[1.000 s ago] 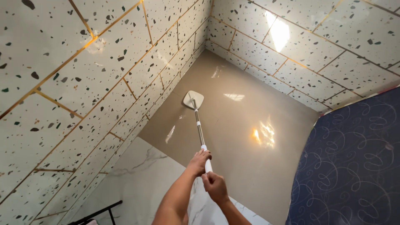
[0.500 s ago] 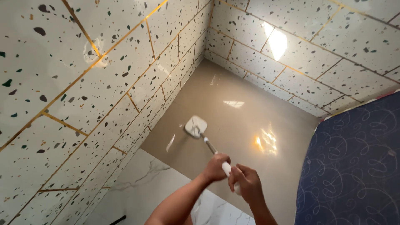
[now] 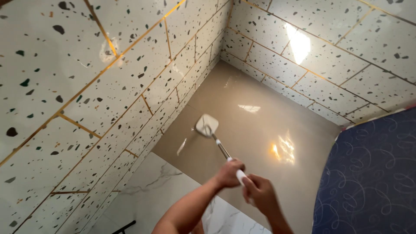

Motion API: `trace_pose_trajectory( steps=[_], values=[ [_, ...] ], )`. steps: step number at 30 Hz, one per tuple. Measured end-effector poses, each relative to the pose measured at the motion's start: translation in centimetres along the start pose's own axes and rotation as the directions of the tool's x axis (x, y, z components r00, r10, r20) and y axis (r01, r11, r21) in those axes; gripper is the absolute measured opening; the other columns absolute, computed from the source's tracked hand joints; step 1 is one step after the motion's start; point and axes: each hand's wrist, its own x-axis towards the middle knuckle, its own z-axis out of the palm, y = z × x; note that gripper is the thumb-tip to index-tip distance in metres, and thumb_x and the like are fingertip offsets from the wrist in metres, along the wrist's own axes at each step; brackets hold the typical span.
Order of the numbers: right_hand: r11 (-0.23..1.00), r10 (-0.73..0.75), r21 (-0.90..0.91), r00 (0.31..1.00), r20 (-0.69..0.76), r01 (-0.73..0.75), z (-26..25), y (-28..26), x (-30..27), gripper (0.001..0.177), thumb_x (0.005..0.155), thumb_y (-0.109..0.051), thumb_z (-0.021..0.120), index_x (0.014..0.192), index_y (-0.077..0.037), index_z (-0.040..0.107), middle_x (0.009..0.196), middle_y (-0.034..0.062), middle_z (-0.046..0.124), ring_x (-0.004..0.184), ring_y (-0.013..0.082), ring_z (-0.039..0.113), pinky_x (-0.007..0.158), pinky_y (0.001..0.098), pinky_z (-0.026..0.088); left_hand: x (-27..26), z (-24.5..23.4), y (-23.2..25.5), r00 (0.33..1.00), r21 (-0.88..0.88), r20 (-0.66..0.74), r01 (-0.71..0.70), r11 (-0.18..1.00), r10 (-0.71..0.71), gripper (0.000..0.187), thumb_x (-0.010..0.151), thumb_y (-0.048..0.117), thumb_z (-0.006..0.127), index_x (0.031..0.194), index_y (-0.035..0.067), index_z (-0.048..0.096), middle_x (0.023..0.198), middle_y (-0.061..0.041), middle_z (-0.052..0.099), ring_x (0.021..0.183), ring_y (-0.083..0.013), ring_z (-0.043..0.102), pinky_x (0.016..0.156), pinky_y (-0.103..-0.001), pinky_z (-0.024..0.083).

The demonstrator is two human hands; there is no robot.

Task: The person mops a tiled floor in a bedroom using a flat mop. They move the mop back and forth across the floor, covering areas near the bed and a small chair.

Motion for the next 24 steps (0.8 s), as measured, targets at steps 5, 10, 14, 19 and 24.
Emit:
trace_pose_trajectory(
  steps=[5,10,14,19,24],
  values=[
    [0.998,-0.009,-0.061,0.999,0.048,0.012,-1.2,-0.2,-1.5,0.037,0.097,-0.026,0.061,0.067,-0.002,0.06,0.05,0.0055,0.061,0.042,0.0125,0.053,0.043,0.0291,0.04,-1.1,0.9,1.9,0.997,-0.065,-0.07,-0.024,0.998,0.019,0.019,0.076,0.022,0.076,0.081,0.009,0.063,0.084,-0.012,0.068,0.087,-0.0343,0.065,0.081,-0.044,0.054],
    [0.998,-0.052,0.021,0.999,-0.003,0.052,3.9,5.2,2.5,0.039,0.098,-0.025,0.061,0.067,-0.002,0.06,0.05,0.0036,0.056,0.042,0.011,0.049,0.042,0.03,0.038,-1.6,-0.7,-4.7,0.997,-0.058,-0.046,-0.061,0.996,0.058,0.023,0.071,0.02,0.079,0.082,0.009,0.062,0.086,-0.013,0.066,0.089,-0.0345,0.063,0.081,-0.044,0.052],
    [0.974,-0.164,-0.172,0.984,-0.075,0.149,8.9,10.6,6.1,0.039,0.093,-0.025,0.07,0.062,-0.004,0.06,0.049,0.0027,0.058,0.043,0.0086,0.052,0.041,0.0291,0.041,-2.8,-1.6,-10.3,0.999,0.152,0.045,-0.023,0.988,0.016,0.035,0.062,0.017,0.079,0.092,0.009,0.063,0.099,-0.012,0.065,0.105,-0.0352,0.061,0.088,-0.049,0.045],
    [0.984,-0.114,-0.149,0.99,-0.085,0.1,7.1,10.4,4.5,0.04,0.093,-0.025,0.071,0.062,-0.003,0.058,0.048,0.0022,0.056,0.043,0.0087,0.051,0.041,0.0299,0.041,-2.7,-1.2,-7.6,0.997,0.241,0.06,-0.068,0.968,0.055,0.035,0.068,0.022,0.083,0.092,0.008,0.063,0.098,-0.012,0.067,0.11,-0.0364,0.061,0.099,-0.055,0.038],
    [0.995,0.099,-0.031,0.995,0.021,-0.098,0.5,0.4,-2.1,0.028,0.094,-0.026,0.063,0.08,-0.004,0.073,0.048,0.0035,0.057,0.041,0.0107,0.048,0.042,0.0294,0.038,-1.4,-0.3,1.9,0.996,-0.032,-0.01,-0.086,0.996,0.086,0.025,0.081,0.025,0.08,0.084,0.008,0.062,0.089,-0.013,0.067,0.092,-0.0349,0.065,0.083,-0.046,0.054]
  ],
)
